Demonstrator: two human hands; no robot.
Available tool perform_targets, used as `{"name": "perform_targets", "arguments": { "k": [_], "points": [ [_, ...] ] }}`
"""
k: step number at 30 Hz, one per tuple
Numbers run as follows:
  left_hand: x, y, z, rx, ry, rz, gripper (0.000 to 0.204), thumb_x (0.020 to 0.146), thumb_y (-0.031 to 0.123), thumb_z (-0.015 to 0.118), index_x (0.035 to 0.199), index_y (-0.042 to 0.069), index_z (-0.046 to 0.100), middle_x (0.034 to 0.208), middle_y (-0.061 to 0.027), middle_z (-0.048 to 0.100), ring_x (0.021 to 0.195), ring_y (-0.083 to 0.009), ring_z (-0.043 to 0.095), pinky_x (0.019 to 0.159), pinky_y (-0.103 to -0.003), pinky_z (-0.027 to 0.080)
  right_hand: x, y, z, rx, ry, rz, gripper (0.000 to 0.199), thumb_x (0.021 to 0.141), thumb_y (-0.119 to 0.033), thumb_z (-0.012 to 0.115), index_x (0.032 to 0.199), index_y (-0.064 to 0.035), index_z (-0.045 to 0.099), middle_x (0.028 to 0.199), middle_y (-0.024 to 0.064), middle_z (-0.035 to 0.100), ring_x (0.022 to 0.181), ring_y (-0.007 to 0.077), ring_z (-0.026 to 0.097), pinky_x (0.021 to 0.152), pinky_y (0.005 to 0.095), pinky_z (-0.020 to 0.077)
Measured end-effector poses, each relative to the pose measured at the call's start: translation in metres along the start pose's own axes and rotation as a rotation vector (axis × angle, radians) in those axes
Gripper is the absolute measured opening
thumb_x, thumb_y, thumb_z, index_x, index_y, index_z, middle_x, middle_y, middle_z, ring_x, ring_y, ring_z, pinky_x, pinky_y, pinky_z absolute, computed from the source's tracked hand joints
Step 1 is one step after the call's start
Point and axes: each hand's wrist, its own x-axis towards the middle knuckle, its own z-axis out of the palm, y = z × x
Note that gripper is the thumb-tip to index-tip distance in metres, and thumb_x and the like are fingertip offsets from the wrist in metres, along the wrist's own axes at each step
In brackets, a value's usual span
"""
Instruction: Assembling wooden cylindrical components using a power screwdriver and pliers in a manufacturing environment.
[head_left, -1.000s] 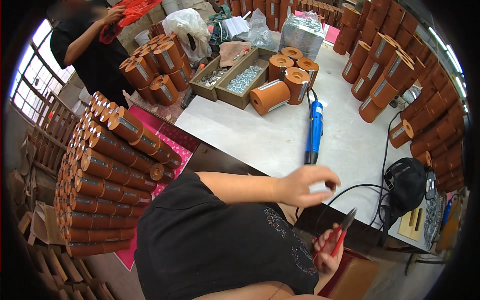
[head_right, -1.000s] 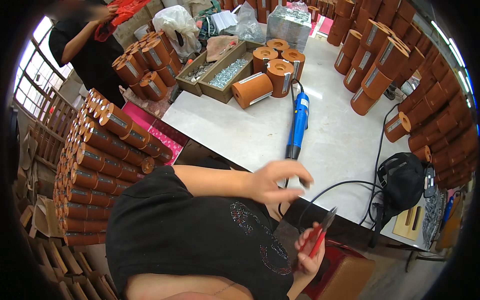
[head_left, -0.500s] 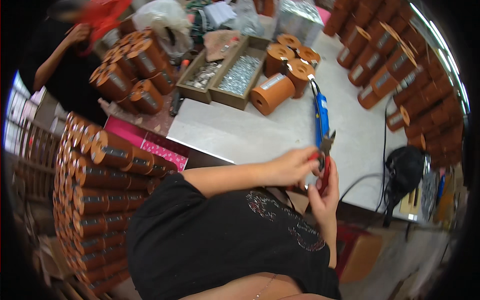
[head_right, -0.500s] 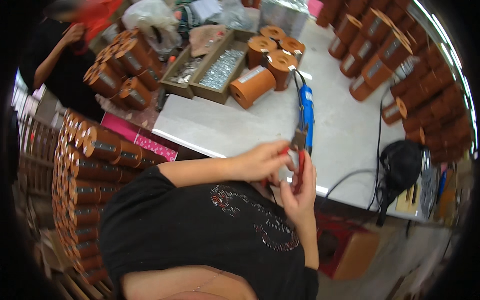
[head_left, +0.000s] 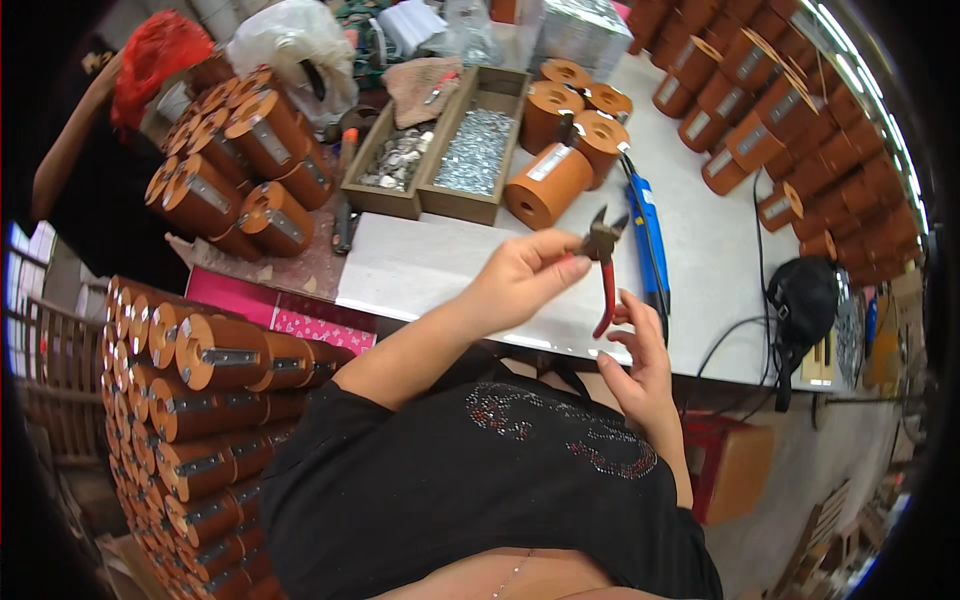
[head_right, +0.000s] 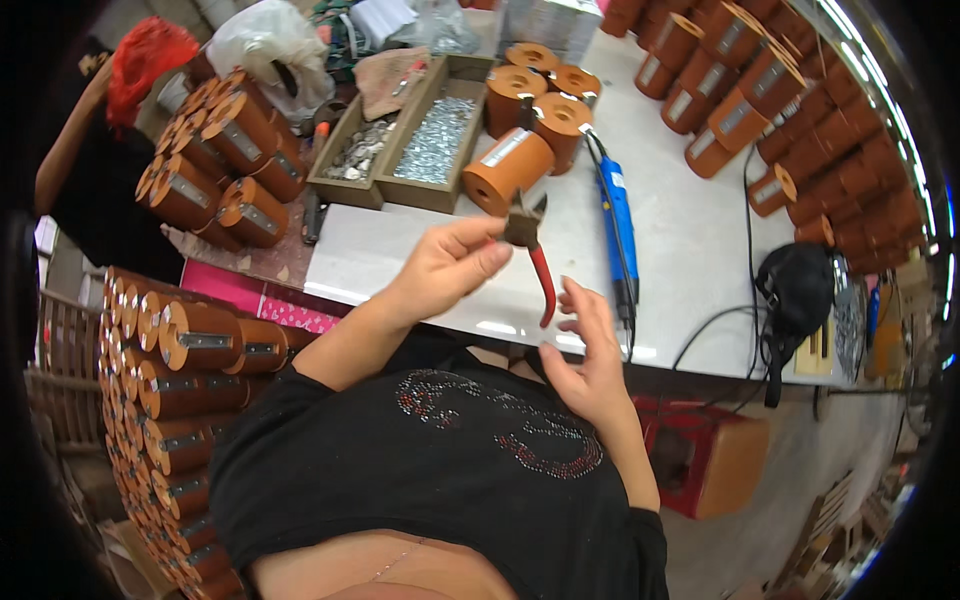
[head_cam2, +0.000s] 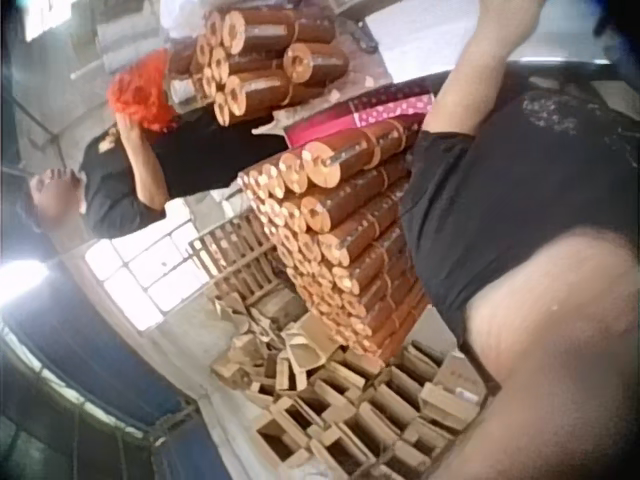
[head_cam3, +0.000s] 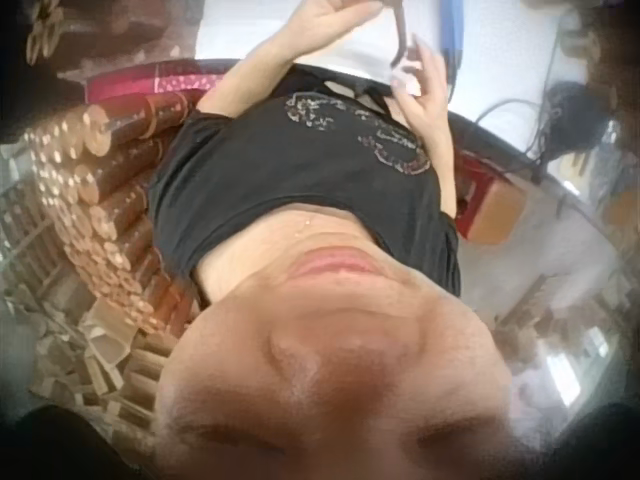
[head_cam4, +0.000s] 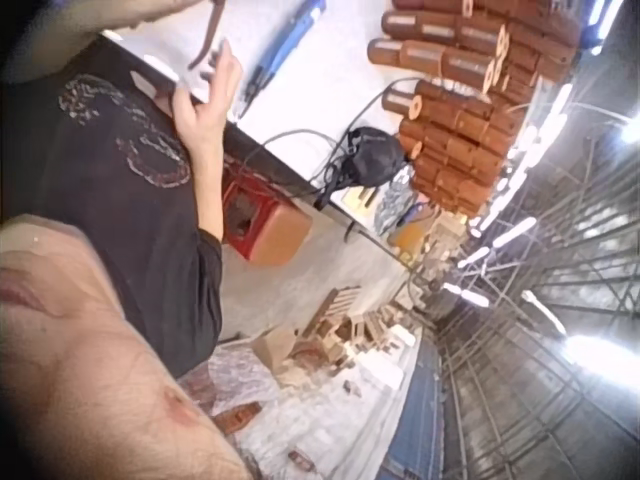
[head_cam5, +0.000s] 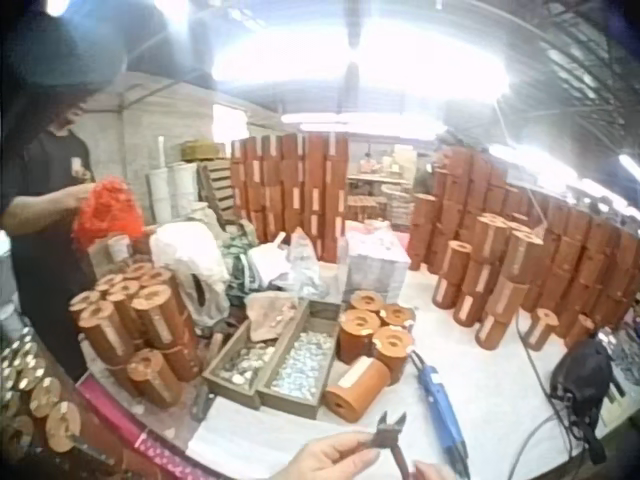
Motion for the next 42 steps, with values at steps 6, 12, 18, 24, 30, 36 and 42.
{"name": "perform_targets", "arguments": {
  "k": [6, 12, 18, 24, 30, 36, 42],
  "points": [
    [0.023, 0.071, -0.1, 0.247, 0.413, 0.2, 0.022, 0.092, 0.017, 0.054, 0.105, 0.0, 0.058, 0.075, 0.0028, 0.055, 0.06, -0.0022, 0.046, 0.053, -0.018, 0.037, -0.01, 0.009, 0.003, 0.075, 0.073, 0.141, 0.053, 0.072, 0.008, 0.055, 0.124, 0.0004, 0.048, 0.115, 0.012, 0.045, 0.097, 0.0179, 0.05, 0.079, 0.0276, 0.0463],
    [0.082, 0.096, -0.22, 1.259, 0.849, 0.17, 0.026, 0.087, 0.026, 0.054, 0.104, 0.007, 0.061, 0.089, -0.0145, 0.066, 0.081, -0.0288, 0.063, 0.072, -0.038, 0.048, -0.019, 0.024, 0.007, 0.093, 0.158, 0.239, 0.048, 0.072, 0.009, 0.053, 0.119, 0.0002, 0.052, 0.113, 0.0102, 0.046, 0.092, 0.0153, 0.051, 0.073, 0.0239, 0.0474],
    [0.152, 0.073, -0.252, 1.395, 0.909, -0.007, 0.03, 0.087, 0.031, 0.049, 0.108, 0.013, 0.061, 0.105, -0.0197, 0.061, 0.1, -0.0378, 0.057, 0.083, -0.045, 0.045, -0.02, 0.026, 0.008, 0.043, 0.266, 0.25, 0.046, 0.073, 0.011, 0.05, 0.119, 0.0028, 0.051, 0.113, 0.0089, 0.045, 0.088, 0.013, 0.05, 0.07, 0.0213, 0.0465],
    [0.165, 0.049, -0.318, 1.733, 0.917, 0.035, 0.033, 0.086, 0.026, 0.044, 0.113, 0.013, 0.058, 0.109, -0.0182, 0.061, 0.101, -0.0369, 0.058, 0.083, -0.044, 0.046, -0.019, 0.002, 0.004, -0.079, 0.326, 0.314, 0.038, 0.075, 0.001, 0.056, 0.113, -0.0009, 0.056, 0.102, 0.0084, 0.052, 0.083, 0.0138, 0.056, 0.068, 0.0243, 0.0492],
    [0.185, 0.016, -0.35, 1.68, 0.773, 0.009, 0.026, 0.084, 0.022, 0.053, 0.104, 0.007, 0.06, 0.102, -0.0159, 0.064, 0.094, -0.0359, 0.06, 0.079, -0.042, 0.047, -0.049, 0.008, 0.019, -0.018, 0.454, 0.386, 0.036, 0.078, -0.001, 0.055, 0.114, -0.0026, 0.057, 0.103, 0.0084, 0.051, 0.082, 0.013, 0.056, 0.067, 0.0243, 0.0495],
    [0.185, 0.021, -0.348, 1.756, 0.569, -0.069, 0.028, 0.078, 0.023, 0.06, 0.098, 0.004, 0.061, 0.094, -0.0174, 0.064, 0.09, -0.0359, 0.06, 0.077, -0.043, 0.046, -0.065, 0.012, 0.027, -0.062, 0.51, 0.447, 0.039, 0.075, -0.002, 0.053, 0.114, -0.0007, 0.057, 0.105, 0.0102, 0.051, 0.078, 0.0151, 0.056, 0.067, 0.0261, 0.0488],
    [0.18, 0.037, -0.318, 1.783, 0.538, -0.083, 0.035, 0.075, 0.029, 0.063, 0.097, 0.001, 0.061, 0.092, -0.0197, 0.064, 0.089, -0.036, 0.06, 0.078, -0.043, 0.047, -0.079, 0.011, 0.021, -0.146, 0.489, 0.485, 0.037, 0.076, -0.002, 0.054, 0.113, -0.0013, 0.058, 0.105, 0.0102, 0.05, 0.081, 0.0158, 0.056, 0.068, 0.0259, 0.05]
  ]
}}
